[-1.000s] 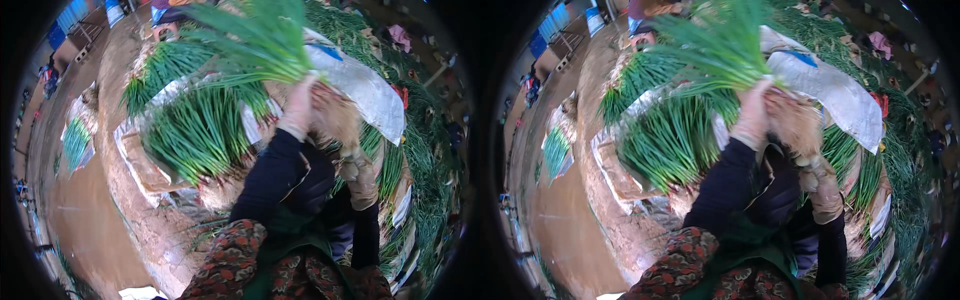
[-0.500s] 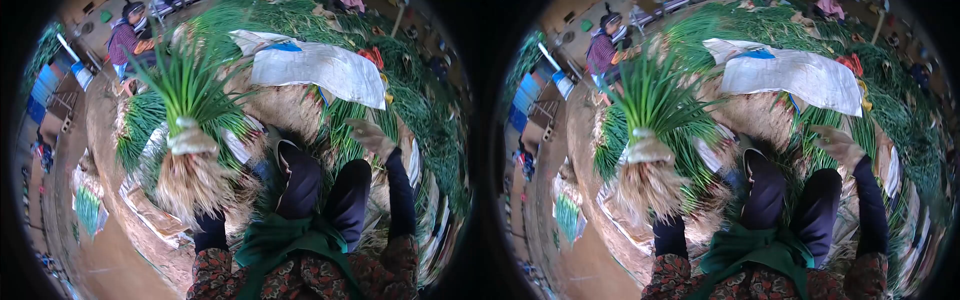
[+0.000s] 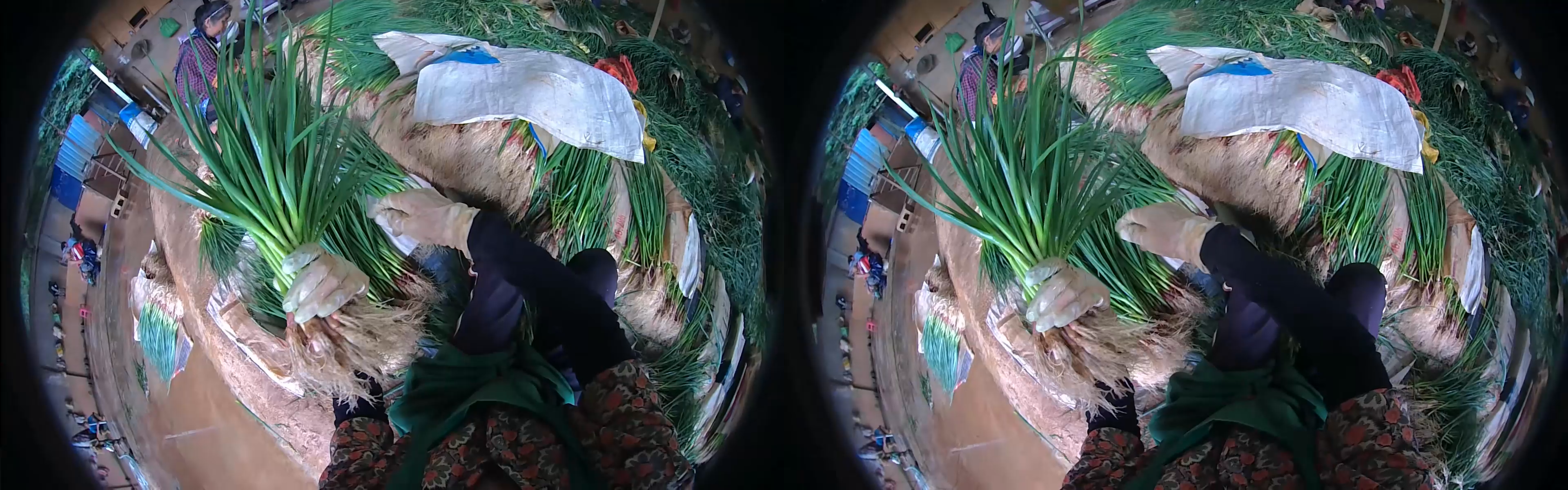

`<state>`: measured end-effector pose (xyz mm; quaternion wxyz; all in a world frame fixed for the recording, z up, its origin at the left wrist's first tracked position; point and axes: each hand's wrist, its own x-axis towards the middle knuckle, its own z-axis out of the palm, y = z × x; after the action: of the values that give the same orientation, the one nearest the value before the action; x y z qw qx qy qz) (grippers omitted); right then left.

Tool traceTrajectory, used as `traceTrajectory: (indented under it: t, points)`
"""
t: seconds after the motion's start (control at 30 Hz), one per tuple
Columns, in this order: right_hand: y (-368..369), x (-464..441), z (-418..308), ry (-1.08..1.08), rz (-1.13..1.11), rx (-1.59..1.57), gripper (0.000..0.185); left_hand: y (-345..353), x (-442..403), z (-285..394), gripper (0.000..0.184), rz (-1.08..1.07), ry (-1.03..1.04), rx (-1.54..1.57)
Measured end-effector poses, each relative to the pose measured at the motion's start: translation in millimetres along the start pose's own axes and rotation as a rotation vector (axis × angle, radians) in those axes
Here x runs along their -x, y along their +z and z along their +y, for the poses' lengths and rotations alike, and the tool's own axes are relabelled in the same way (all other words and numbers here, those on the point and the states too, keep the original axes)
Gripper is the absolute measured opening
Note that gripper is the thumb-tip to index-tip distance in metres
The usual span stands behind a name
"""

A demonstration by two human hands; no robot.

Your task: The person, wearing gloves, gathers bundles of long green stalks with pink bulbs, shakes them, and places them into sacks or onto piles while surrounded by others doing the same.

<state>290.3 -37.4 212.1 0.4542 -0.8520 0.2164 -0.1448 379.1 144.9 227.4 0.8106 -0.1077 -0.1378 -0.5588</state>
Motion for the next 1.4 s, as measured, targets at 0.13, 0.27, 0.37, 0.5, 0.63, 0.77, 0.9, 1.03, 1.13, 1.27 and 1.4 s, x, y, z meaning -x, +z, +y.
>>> traceTrajectory:
  t: [0.13,0.27,0.37,0.5,0.63,0.77,0.9,1.03,1.13,1.27,1.4]
  points:
    - [28,-38,15,0.11,-0.095,-0.61,0.047,-44,-40,14,0.034,0.079,-0.033,-0.214]
    - [44,-91,54,0.163,0.09,-0.488,0.086,-159,-81,68,0.029,0.361,-0.427,-1.061]
    - [78,-114,69,0.544,0.074,-0.067,0.1,-212,-71,58,0.013,0.351,-0.491,-0.795]
    - [167,-112,146,0.721,-0.057,-0.107,0.101,-386,18,69,0.02,0.807,-0.332,-0.529]
    - [285,-106,247,0.833,-0.22,0.055,0.092,-383,73,71,0.015,1.149,-0.177,-0.5]
    - [279,-112,252,0.681,-0.262,0.124,0.09,-288,72,80,0.061,1.1,-0.229,-0.997]
    - [266,-113,226,0.622,-0.297,0.096,0.082,-259,61,137,0.052,0.64,-0.16,-1.666]
    - [323,-118,231,0.282,-0.314,0.221,0.063,-283,-33,166,0.035,-0.169,-0.074,-2.592]
    - [326,-124,213,0.38,-0.49,0.363,0.049,-373,-31,195,0.034,-0.278,-0.487,-2.836]
    - [279,-148,217,0.474,-0.749,0.346,0.038,-405,-35,192,0.026,-0.245,-0.341,-2.829]
    - [161,-177,184,-0.296,-0.484,0.785,0.023,-385,-41,179,0.024,-0.283,-0.317,-2.91]
